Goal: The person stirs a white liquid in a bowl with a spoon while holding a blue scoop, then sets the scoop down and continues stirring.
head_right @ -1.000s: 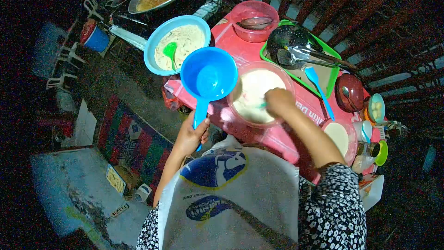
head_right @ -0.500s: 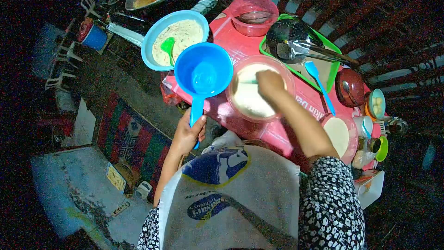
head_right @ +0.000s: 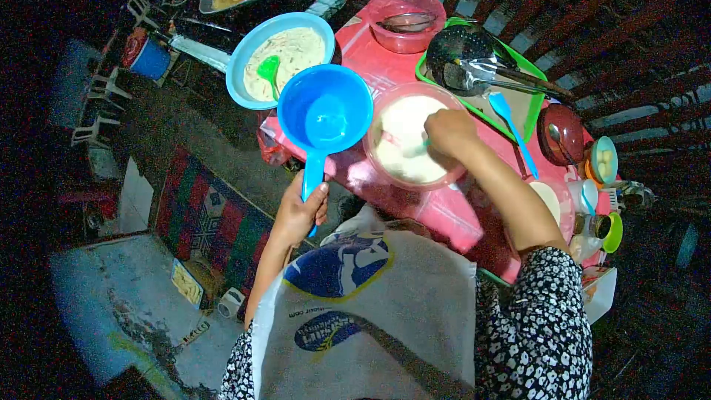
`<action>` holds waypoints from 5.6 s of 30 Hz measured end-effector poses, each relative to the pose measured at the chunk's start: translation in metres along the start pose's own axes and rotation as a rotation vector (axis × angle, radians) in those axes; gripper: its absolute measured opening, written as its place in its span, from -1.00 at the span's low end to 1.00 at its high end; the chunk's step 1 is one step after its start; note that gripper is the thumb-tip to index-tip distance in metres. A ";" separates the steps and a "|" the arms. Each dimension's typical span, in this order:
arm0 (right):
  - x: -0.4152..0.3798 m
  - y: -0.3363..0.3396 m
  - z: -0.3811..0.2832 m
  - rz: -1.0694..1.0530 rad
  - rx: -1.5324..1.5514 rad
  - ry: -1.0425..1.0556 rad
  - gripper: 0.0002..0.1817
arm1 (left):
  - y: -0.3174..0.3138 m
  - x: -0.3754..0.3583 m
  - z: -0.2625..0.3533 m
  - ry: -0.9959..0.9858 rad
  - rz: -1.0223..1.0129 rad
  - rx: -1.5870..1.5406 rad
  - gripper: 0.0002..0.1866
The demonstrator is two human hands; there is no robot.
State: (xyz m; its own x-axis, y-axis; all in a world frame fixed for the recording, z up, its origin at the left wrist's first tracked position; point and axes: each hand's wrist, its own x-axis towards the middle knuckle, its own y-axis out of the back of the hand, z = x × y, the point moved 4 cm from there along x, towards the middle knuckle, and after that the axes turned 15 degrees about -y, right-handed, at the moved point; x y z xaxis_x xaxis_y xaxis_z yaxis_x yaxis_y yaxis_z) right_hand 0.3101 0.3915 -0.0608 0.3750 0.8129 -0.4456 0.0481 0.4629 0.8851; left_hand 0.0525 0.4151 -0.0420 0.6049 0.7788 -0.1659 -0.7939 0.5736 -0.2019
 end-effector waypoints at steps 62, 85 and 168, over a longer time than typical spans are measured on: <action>-0.043 -0.016 0.025 0.248 -0.326 0.463 -0.86 | -0.012 0.014 0.000 -0.044 -0.049 0.043 -0.88; -0.058 -0.071 0.004 0.373 0.240 -0.306 -0.85 | 0.001 0.038 0.006 -0.078 -0.141 0.095 -0.79; -0.019 -0.051 0.007 0.261 0.152 -0.191 -0.78 | -0.007 -0.003 -0.017 -0.153 0.039 0.583 -0.72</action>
State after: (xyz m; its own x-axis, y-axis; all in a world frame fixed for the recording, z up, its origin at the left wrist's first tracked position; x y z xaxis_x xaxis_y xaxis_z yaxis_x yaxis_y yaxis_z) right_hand 0.3075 0.3498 -0.0970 0.5581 0.8096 -0.1818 0.0599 0.1792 0.9820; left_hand 0.0572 0.4044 -0.0570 0.5929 0.8051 -0.0128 -0.7448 0.5544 0.3714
